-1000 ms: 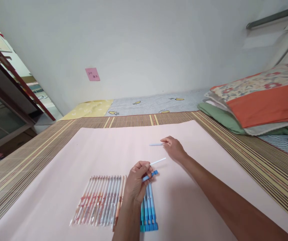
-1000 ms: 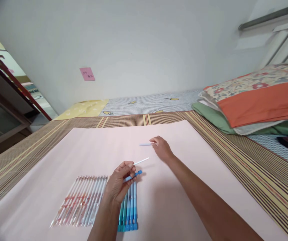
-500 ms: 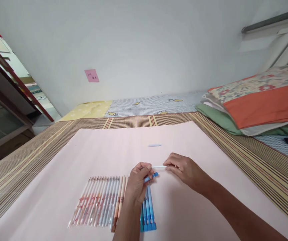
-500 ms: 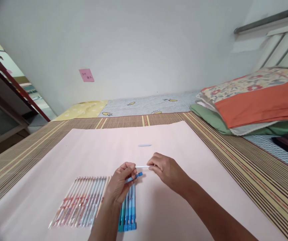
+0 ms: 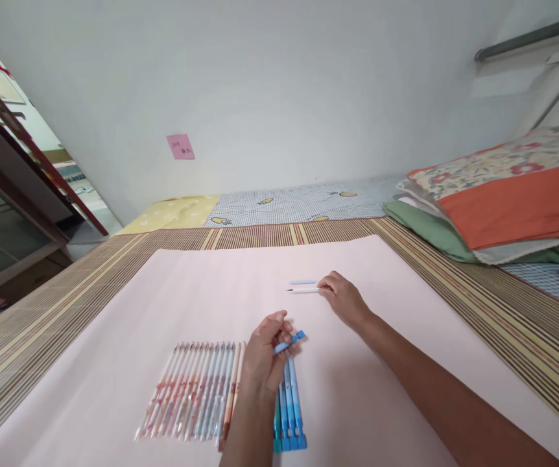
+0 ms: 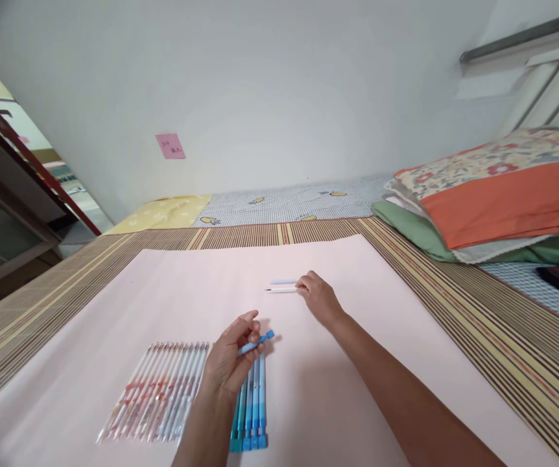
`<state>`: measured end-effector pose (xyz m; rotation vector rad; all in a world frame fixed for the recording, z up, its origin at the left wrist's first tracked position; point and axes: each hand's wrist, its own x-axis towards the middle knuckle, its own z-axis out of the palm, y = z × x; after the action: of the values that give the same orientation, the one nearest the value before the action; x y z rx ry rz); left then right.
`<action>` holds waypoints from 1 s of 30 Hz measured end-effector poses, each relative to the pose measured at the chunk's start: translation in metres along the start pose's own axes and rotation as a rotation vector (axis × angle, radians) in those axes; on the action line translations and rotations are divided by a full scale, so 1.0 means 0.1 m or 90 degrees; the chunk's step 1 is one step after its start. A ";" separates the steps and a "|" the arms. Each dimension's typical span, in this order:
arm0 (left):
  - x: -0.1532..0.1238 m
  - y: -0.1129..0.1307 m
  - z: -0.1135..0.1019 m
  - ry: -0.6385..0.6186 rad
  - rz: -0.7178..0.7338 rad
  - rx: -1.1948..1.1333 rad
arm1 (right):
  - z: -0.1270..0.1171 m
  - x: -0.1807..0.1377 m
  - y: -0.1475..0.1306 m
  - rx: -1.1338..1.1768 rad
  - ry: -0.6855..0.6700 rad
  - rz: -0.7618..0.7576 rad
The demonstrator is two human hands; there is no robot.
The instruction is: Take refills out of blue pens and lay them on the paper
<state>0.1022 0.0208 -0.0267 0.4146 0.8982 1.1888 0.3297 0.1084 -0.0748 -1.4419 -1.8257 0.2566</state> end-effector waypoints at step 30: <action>-0.05 -0.01 0.06 -0.002 -0.013 0.015 | 0.22 0.09 0.16 -0.020 0.035 0.057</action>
<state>0.1073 0.0171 -0.0221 0.4247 0.9127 1.1598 0.3259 0.1284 -0.0953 -1.5402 -1.7298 0.2310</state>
